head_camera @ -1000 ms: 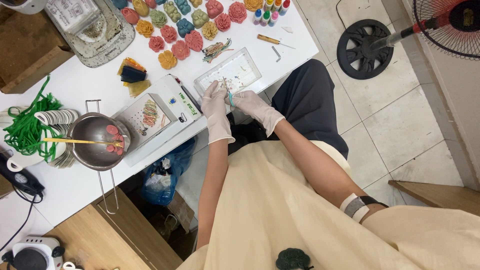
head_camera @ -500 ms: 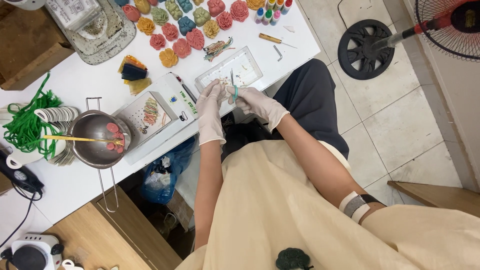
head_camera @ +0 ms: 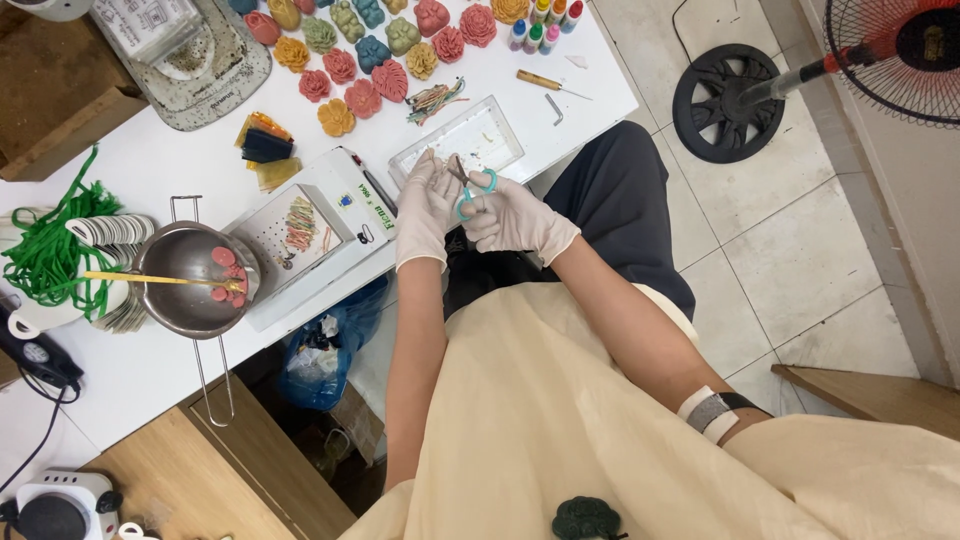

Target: The person is cleaning small flower-shaped candle molds using a pair of scissors to scrape off excess wax.

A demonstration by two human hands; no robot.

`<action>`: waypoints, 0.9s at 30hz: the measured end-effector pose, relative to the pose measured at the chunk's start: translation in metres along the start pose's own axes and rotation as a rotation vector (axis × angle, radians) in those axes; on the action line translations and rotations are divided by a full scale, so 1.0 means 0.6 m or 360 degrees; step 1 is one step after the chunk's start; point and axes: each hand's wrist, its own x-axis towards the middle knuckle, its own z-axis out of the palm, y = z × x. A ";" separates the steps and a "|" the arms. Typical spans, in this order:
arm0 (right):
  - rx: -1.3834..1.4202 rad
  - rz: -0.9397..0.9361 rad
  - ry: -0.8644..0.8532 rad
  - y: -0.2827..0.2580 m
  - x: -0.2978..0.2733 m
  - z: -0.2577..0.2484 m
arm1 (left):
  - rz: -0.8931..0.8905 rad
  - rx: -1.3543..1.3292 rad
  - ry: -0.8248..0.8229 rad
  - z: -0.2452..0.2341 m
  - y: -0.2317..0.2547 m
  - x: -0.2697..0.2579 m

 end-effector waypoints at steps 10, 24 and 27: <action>0.0076 0.0028 0.0142 -0.005 -0.004 -0.008 | 0.0024 0.0093 -0.0038 0.012 0.011 -0.020; -0.1300 -0.0973 0.1074 -0.035 0.033 0.031 | 0.0186 0.0850 0.0132 0.077 0.046 -0.123; -0.1227 -0.1192 0.1010 -0.056 0.043 0.038 | 0.0287 0.1054 0.0155 0.090 0.044 -0.147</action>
